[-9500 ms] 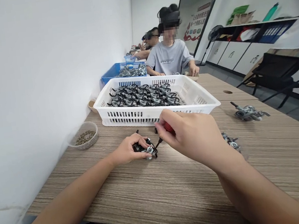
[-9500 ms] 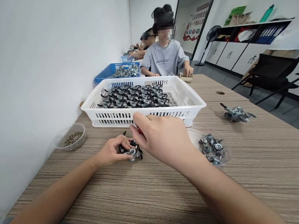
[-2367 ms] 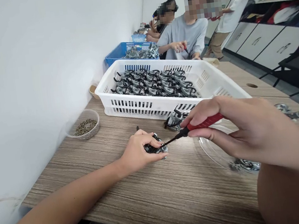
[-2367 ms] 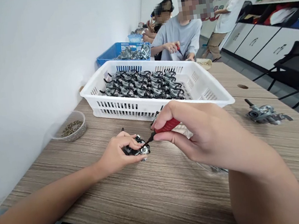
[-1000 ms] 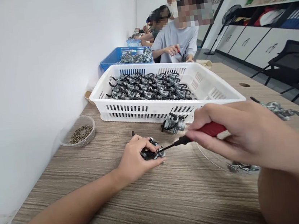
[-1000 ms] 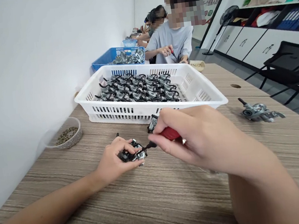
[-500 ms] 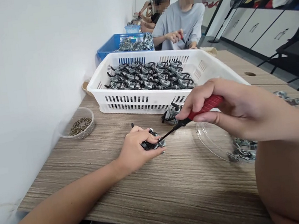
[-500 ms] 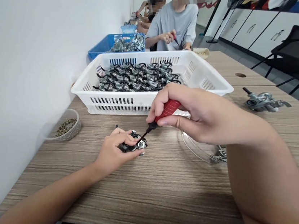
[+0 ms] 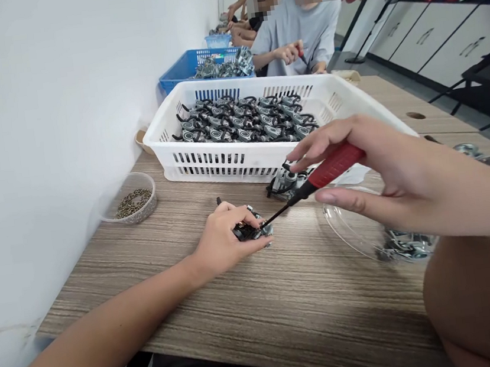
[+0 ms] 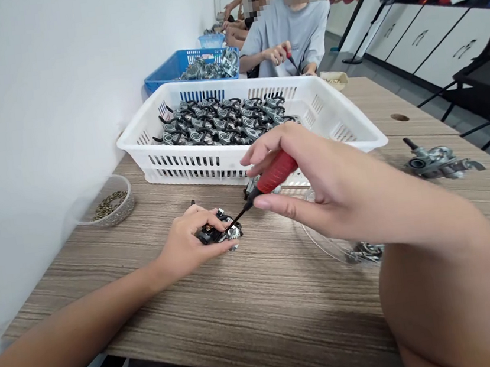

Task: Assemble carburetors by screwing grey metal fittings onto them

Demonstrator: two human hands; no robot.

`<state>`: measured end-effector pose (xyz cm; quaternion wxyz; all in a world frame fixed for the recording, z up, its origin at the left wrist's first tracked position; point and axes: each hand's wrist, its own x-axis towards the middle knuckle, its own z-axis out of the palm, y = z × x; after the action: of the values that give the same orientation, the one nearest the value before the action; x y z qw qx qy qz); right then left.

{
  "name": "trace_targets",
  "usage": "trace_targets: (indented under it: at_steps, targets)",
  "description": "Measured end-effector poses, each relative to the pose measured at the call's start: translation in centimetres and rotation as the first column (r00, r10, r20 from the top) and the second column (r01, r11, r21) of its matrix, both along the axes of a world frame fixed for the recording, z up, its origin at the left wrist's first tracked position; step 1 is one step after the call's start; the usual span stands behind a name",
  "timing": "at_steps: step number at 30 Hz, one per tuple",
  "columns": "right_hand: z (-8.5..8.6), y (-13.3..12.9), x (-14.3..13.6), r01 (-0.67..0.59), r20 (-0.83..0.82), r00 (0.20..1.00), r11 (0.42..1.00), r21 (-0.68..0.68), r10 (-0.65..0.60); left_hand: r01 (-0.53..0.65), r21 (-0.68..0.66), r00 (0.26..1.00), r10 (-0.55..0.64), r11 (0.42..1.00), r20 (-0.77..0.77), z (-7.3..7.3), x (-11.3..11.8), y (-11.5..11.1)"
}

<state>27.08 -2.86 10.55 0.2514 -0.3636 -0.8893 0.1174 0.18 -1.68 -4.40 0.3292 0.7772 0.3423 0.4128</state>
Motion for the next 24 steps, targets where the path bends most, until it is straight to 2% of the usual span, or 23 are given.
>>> trace_targets:
  at_steps: [3, 6, 11, 16, 18, 21, 24]
  targets:
    - [0.3, 0.3, 0.5, -0.163, -0.091, 0.984, 0.978, -0.131, 0.152, 0.005, 0.014, 1.000, -0.005, 1.000, -0.003, -0.1, 0.0, 0.1]
    - [0.2, 0.7, 0.5, -0.182, -0.146, 0.976, 0.974, -0.136, 0.162, -0.003, 0.032, 1.000, 0.002, 0.999, 0.017, -0.5, 0.0, 0.2]
    - [-0.1, 0.4, -0.2, -0.098, -0.119, 0.988, 0.994, 0.040, 0.102, 0.016, 0.077, 0.997, -0.021, 0.997, 0.073, -1.0, 0.1, 0.4]
    - [-0.2, -0.4, -1.3, 0.041, -0.096, 0.995, 0.994, 0.104, -0.031, 0.024, 0.130, 0.995, -0.037, 0.991, 0.097, -1.0, 0.2, 0.4]
    - [-0.5, -0.4, -1.6, 0.081, -0.078, 0.994, 0.988, 0.133, -0.071, 0.029, 0.150, 0.994, -0.044, 0.988, 0.101, -0.9, 0.2, 0.5]
    - [-0.9, -0.1, -1.9, 0.162, -0.143, 0.981, 0.963, 0.214, -0.134, 0.032, 0.166, 0.994, -0.048, 0.986, 0.096, -0.9, 0.2, 0.5]
    - [-1.0, -0.1, -2.4, 0.193, -0.137, 0.977, 0.945, 0.263, -0.161, 0.031, 0.164, 0.995, -0.045, 0.986, 0.087, -0.9, 0.2, 0.4]
